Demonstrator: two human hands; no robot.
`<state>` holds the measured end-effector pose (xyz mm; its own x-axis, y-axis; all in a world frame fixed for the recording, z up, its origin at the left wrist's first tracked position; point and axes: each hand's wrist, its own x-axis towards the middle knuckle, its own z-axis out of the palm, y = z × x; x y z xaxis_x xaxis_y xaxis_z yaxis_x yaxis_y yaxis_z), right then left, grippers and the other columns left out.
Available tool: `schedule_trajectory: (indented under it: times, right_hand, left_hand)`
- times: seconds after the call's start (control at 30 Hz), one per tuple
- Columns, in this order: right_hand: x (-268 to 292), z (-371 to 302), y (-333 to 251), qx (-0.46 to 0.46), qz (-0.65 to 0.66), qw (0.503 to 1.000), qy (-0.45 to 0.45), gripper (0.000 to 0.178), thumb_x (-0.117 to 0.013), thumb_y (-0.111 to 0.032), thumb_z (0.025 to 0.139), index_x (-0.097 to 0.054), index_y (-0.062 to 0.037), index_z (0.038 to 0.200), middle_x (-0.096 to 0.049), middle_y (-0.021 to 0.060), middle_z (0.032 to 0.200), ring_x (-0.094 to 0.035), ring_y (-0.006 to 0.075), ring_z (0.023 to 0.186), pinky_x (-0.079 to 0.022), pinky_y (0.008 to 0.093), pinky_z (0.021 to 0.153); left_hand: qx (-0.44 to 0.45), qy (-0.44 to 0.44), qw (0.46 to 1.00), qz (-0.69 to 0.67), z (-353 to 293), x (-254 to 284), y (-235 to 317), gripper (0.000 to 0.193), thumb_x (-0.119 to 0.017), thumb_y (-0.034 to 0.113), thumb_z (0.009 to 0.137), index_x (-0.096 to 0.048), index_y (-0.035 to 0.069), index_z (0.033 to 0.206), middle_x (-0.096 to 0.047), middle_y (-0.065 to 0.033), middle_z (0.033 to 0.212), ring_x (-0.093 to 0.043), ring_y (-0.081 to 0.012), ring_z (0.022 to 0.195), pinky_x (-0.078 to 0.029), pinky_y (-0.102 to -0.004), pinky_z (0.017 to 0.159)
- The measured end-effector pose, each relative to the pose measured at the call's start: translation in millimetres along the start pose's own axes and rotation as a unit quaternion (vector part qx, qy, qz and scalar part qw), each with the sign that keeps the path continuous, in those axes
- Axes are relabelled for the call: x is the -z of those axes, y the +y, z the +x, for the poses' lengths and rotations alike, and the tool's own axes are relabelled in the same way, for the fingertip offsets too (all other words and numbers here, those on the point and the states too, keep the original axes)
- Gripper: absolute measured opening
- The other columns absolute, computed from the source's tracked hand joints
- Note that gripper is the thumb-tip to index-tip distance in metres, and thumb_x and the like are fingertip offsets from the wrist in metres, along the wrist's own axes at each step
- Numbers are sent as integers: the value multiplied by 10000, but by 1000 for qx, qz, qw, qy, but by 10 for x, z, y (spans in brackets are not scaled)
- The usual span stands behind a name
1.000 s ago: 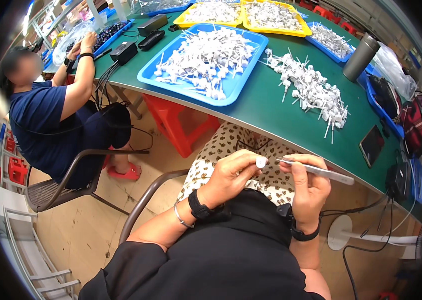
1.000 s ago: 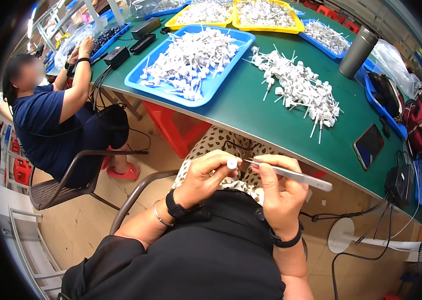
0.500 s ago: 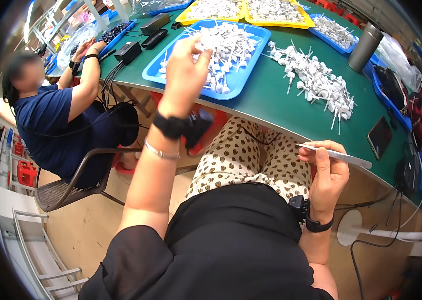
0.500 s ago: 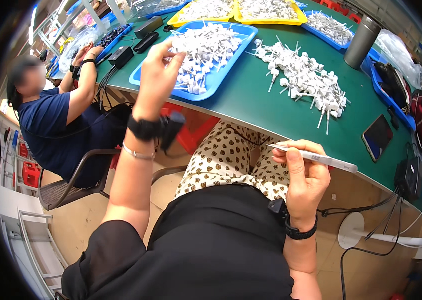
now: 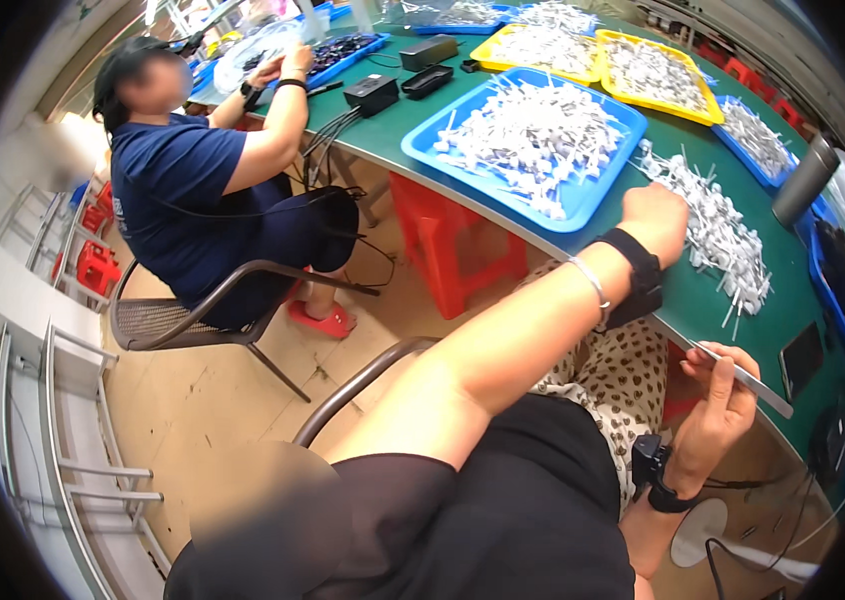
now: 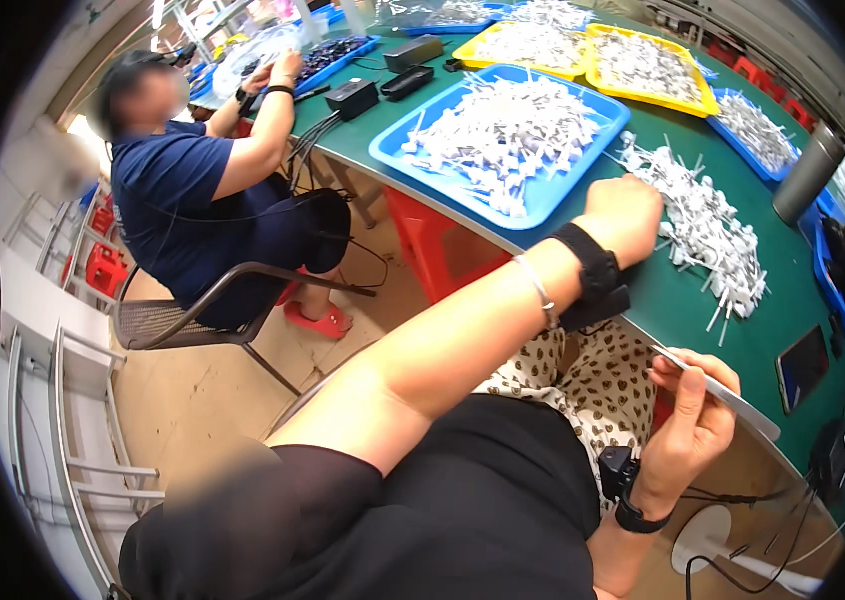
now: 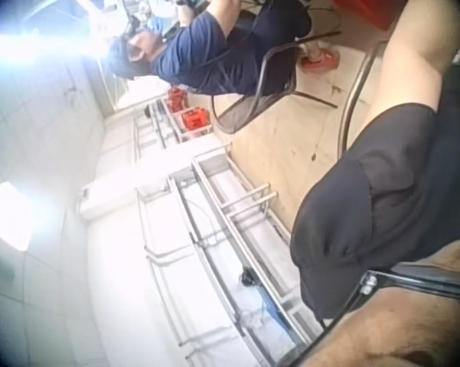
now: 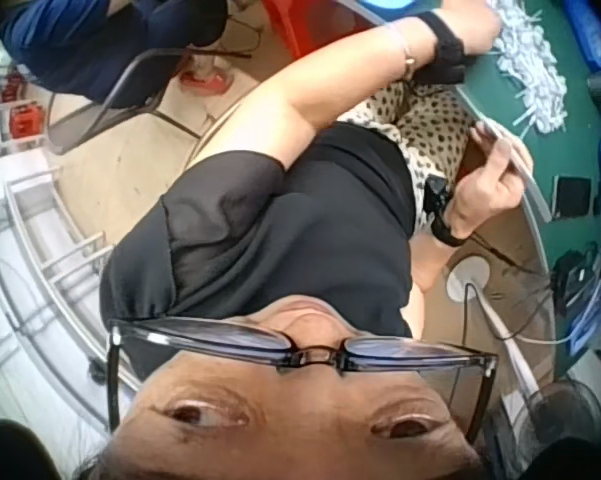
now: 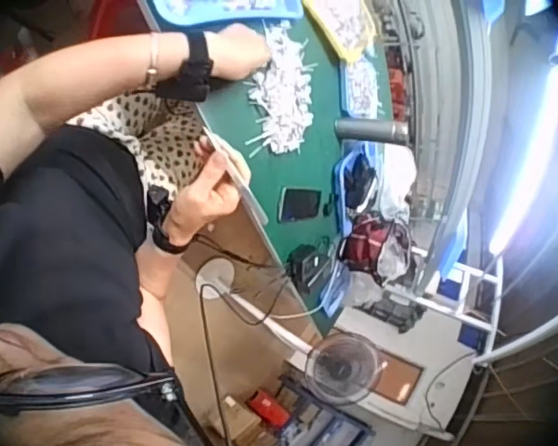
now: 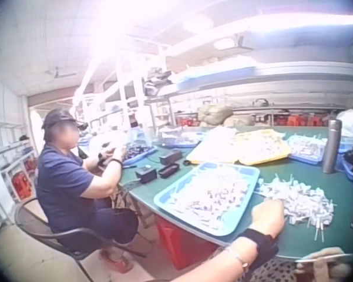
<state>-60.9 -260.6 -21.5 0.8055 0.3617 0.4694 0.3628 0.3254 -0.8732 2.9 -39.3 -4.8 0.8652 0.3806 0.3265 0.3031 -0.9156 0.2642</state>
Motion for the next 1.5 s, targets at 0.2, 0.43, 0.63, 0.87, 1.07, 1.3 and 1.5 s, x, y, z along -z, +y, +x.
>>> schedule_trajectory:
  times: [0.2, 0.43, 0.63, 0.87, 1.07, 1.3, 1.5]
  right_hand:
    - [7, 5, 20, 2, 14, 1000, -15, 163, -539, -118, 1045, -579, 30, 1099, -672, 137, 1025, -684, 176, 878, -585, 288, 775]
    - [-29, 11, 24, -21, 63, 998, 8, 155, -560, -116, 1034, -583, 24, 1098, -677, 135, 1004, -695, 191, 873, -593, 317, 773]
    - [-216, -75, 21, -42, 93, 994, -43, 146, -561, -77, 1028, -579, 41, 1112, -689, 132, 1013, -700, 179, 906, -590, 308, 834]
    - [-297, -186, 78, -56, 47, 993, -90, 154, -578, -39, 1010, -575, 55, 1131, -683, 139, 1054, -692, 179, 948, -580, 303, 870]
    - [-306, -207, 107, -38, 21, 994, -96, 141, -590, -23, 999, -589, 57, 1115, -691, 137, 1038, -697, 174, 927, -575, 289, 854]
    - [-334, -215, 122, 2, -20, 994, -110, 109, -599, -6, 990, -616, 57, 1078, -696, 124, 1030, -700, 170, 902, -573, 280, 813]
    - [-329, -217, 128, -5, -17, 994, -108, 102, -599, -3, 990, -619, 57, 1070, -700, 126, 1014, -701, 168, 890, -574, 278, 795]
  left_hand:
    - [12, 17, 999, -46, -43, 83, -88, 155, -617, 87, 781, -743, 19, 841, -723, -212, 898, -713, -370, 906, -569, -448, 806]
    - [-24, 106, 884, -454, -854, 233, -155, 161, -634, 161, 980, -624, 0, 970, -673, -71, 796, -612, -140, 660, -484, -313, 604]
    - [77, -72, 793, -600, -1856, 306, -145, 193, -648, 110, 989, -679, 18, 1157, -663, -3, 830, -544, -26, 652, -454, -204, 573]
    - [4, 11, 814, -581, -2017, 165, -177, 145, -661, 39, 962, -701, -20, 1088, -628, -40, 907, -595, -78, 693, -488, -232, 596]
    - [-2, 40, 825, -564, -2035, 112, -192, 139, -673, 19, 945, -703, -19, 1076, -630, -45, 888, -606, -90, 697, -491, -245, 600]
    - [-46, 93, 859, -502, -2025, 64, -191, 153, -701, -5, 909, -720, 12, 1060, -657, -71, 889, -628, -125, 693, -501, -259, 605]
    - [-27, 72, 858, -507, -2031, 84, -188, 170, -708, -9, 882, -714, 20, 1049, -664, -89, 894, -647, -196, 770, -513, -305, 669]
